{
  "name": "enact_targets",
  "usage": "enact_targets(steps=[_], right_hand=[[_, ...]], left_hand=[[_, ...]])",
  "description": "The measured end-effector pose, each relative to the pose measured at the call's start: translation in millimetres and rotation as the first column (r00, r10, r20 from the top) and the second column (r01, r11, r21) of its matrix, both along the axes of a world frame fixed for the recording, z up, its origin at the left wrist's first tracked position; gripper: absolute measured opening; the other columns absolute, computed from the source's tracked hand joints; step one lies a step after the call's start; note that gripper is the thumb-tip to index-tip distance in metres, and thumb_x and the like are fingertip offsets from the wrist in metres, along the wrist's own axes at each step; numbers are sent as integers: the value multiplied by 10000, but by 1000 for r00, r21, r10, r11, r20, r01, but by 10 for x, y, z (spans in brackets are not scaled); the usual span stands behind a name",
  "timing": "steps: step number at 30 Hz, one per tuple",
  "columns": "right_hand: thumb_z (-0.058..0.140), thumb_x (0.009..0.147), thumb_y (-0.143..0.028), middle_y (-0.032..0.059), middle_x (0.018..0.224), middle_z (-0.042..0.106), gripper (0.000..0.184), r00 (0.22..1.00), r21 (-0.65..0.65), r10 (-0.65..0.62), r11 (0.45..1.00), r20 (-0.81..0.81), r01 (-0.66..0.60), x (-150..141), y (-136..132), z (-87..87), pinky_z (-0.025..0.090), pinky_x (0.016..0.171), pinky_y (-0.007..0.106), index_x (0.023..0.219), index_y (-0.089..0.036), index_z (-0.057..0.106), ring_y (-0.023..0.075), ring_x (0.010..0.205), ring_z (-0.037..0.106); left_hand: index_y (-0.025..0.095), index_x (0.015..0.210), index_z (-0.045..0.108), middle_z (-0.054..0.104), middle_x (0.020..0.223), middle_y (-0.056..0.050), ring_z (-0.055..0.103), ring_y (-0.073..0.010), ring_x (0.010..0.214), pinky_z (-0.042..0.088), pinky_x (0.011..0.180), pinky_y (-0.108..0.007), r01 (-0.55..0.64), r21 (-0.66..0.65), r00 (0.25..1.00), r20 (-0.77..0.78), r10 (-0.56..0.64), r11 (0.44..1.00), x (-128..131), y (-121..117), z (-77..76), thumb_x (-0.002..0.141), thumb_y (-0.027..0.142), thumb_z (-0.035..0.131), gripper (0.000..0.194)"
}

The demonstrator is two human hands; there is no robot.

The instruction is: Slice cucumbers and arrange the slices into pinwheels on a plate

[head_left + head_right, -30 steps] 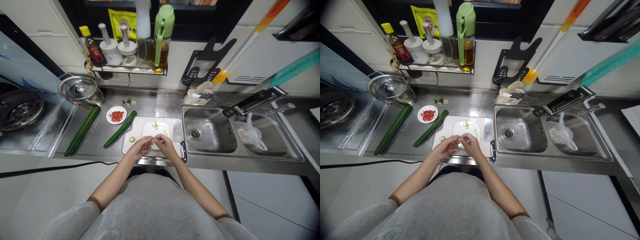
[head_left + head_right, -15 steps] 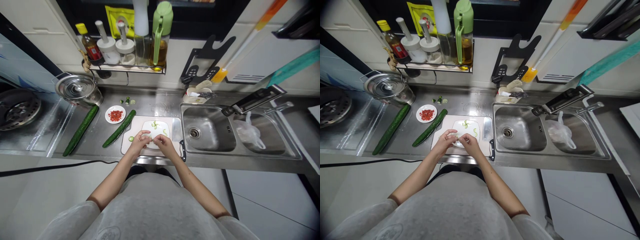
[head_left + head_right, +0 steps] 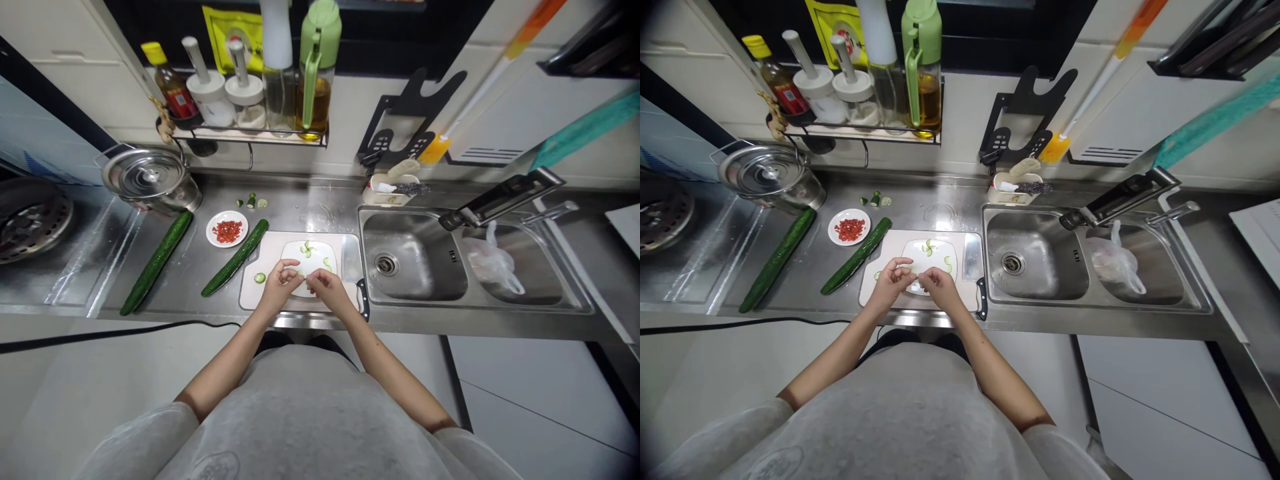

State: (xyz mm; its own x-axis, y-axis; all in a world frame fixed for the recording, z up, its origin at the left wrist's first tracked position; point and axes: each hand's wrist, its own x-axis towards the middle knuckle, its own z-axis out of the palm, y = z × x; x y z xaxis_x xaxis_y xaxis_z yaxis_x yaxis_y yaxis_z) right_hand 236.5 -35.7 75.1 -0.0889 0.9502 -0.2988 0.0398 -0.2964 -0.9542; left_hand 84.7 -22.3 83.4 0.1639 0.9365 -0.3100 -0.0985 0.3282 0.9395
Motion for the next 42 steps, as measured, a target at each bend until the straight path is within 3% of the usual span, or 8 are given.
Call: enact_targets(steps=[4, 9, 14, 19, 28, 35, 42], right_hand=[[614, 745, -510, -21, 588, 571, 326, 1000, -43, -13, 999, 8, 14, 10, -9, -32, 378, 433, 201, 696, -198, 536, 95, 513, 502], [650, 699, -544, -20, 577, 591, 371, 999, -117, -47, 992, 14, 49, 120, -30, -169, 381, 392, 204, 726, -199, 519, 108, 472, 521], [651, 703, -496, -48, 485, 531, 322, 979, -30, -22, 999, 204, 29, 379, 24, -398, 357, 411, 211, 694, -199, 528, 98, 424, 466], [565, 760, -411, -54, 495, 523, 224, 951, 23, 33, 999, 308, -42, 633, 201, -609, 383, 487, 223, 723, -191, 551, 109, 466, 479], [562, 770, -244, -12, 629, 597, 116, 733, 22, 106, 986, 672, -163, 815, 585, -664, 333, 570, 208, 688, -168, 592, 108, 589, 500], [568, 816, -249, 8, 691, 629, 124, 580, -74, 183, 976, 794, -206, 792, 668, -644, 295, 568, 201, 758, -160, 633, 107, 615, 495], [542, 858, -270, 43, 770, 664, 144, 461, -132, 225, 965, 858, -224, 745, 697, -594, 297, 600, 217, 837, -172, 645, 140, 702, 547]], left_hand=[[194, 1062, 545, 544, 665, 47, 492, -86, 621, 369, 627, -217, -8, 17, 1000, -29, 9, 1000, 23, 0, -102, 674, 358, 718, 455], [181, 1057, 591, 536, 675, 43, 484, -84, 611, 378, 633, -225, 15, -3, 1000, -23, -15, 1000, 126, -6, -357, 662, 364, 727, 456], [171, 910, 674, 564, 685, 18, 493, -96, 628, 399, 645, -237, 135, 69, 982, -145, -124, 988, 293, 57, -609, 654, 319, 723, 299], [186, 784, 680, 602, 648, 19, 517, -108, 592, 409, 607, -236, 197, 63, 926, -339, -165, 978, 491, 254, -757, 648, 276, 707, 165], [216, 825, 699, 693, 785, -21, 610, -169, 720, 406, 635, -259, 261, 13, 752, -629, -195, 965, 728, 540, -760, 700, 272, 667, 140], [244, 887, 691, 709, 861, 1, 617, -155, 789, 395, 640, -237, 294, -85, 627, -734, -260, 952, 802, 579, -737, 770, 321, 616, 159], [228, 869, 681, 691, 918, -12, 604, -155, 829, 392, 647, -239, 333, -42, 565, -791, -235, 942, 852, 588, -770, 810, 306, 572, 146]])
